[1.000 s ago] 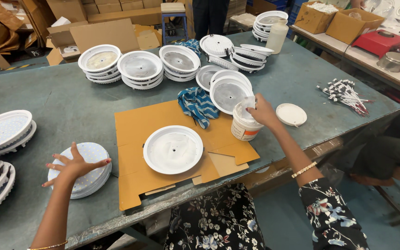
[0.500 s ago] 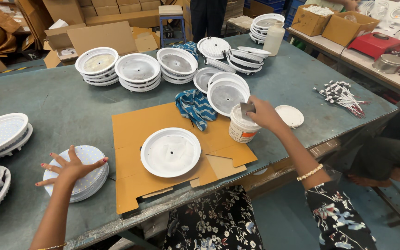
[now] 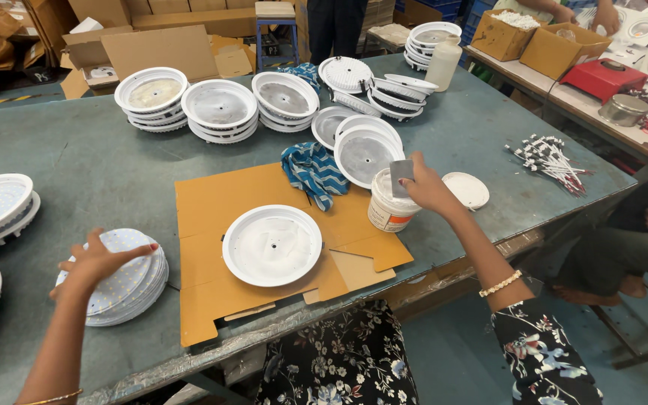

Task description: The person repeatedly scoops white paste from a container and spreads it inside the recessed center of circular white light fixture housings using a small metal spatula. After coating each unit, the person places it on a growing stack on the table. The process is repeated for multiple units in a consistent sequence.

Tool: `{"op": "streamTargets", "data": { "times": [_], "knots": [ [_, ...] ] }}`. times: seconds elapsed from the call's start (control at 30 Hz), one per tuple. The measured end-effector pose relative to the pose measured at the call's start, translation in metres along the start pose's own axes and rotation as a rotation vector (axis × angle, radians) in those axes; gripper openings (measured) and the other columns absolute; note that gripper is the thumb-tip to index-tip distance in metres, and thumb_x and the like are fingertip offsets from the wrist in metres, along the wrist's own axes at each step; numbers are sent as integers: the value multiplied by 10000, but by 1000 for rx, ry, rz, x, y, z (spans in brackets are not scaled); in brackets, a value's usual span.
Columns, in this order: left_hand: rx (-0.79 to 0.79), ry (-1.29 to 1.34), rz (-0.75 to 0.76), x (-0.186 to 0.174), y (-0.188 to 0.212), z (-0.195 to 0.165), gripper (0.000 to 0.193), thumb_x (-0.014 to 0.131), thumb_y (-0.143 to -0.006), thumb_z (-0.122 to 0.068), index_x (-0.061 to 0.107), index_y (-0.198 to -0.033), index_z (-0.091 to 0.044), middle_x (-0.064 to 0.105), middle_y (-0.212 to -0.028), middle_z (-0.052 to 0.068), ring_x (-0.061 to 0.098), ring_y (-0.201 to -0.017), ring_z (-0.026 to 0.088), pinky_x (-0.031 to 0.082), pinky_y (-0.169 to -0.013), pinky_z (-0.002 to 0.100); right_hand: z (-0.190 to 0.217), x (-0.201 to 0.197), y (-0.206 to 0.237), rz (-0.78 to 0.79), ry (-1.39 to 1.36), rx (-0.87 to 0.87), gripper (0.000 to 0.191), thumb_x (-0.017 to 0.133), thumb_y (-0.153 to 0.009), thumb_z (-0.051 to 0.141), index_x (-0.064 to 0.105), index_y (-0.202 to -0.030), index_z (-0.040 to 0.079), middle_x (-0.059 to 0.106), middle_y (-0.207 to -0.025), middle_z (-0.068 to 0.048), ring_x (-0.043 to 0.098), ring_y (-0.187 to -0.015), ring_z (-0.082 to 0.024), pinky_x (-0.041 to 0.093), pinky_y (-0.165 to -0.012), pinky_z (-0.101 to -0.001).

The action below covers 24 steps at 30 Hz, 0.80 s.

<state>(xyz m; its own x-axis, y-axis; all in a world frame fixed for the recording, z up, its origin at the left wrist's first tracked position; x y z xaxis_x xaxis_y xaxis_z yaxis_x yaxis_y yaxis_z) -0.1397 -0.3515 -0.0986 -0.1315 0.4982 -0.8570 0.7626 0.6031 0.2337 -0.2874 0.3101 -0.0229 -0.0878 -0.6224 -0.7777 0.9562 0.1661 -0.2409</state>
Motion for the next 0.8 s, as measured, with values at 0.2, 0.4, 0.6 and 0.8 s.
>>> {"op": "streamTargets", "data": {
  "times": [0.2, 0.4, 0.6, 0.8],
  "knots": [
    [40, 111, -9, -15, -11, -3, 1438, 819, -409, -774, 297, -1635, -233, 255, -1590, 378, 234, -1460, 645, 314, -1087, 803, -27, 1, -10, -89, -106, 180, 482, 714, -910, 159, 399, -1236, -5, 679, -1045, -264, 710, -930, -365, 545, -796, -449],
    [24, 56, -31, -12, -7, -7, 1385, 813, -423, -763, 329, -1627, -278, 195, -1646, 306, 159, -1521, 587, 249, -1092, 854, -35, -3, -8, -184, -397, 189, 454, 729, -871, 86, 453, -1214, -26, 676, -1029, -181, 712, -850, -243, 567, -721, -349],
    [123, 61, -137, -28, -12, -13, 1348, 834, -479, -765, 327, -1617, -251, 154, -1632, 305, 131, -1487, 594, 245, -1064, 840, -47, -4, -8, -199, -526, 231, 427, 721, -861, 38, 453, -1185, -35, 651, -1071, -191, 708, -907, -246, 611, -740, -362],
    [518, 884, 158, -26, 15, -39, 1119, 725, -699, -738, 325, -1605, -219, 288, -1582, 183, 363, -1406, 408, 438, -962, 656, -32, -7, 4, -76, -820, 235, 437, 681, -875, 5, 442, -1233, -69, 623, -1160, -200, 715, -992, -247, 595, -842, -389]
  ]
}}
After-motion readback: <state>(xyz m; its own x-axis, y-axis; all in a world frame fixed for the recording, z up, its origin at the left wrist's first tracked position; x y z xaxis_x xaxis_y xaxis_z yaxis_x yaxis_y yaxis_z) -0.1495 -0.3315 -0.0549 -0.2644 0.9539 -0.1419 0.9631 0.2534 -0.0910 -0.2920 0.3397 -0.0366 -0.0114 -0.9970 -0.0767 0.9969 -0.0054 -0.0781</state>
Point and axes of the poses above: each hand's wrist, its own y-axis away from the middle knuckle, its own x-axis out of the palm, z = x × y, the point moved 6 cm from there along -y, towards the middle knuckle
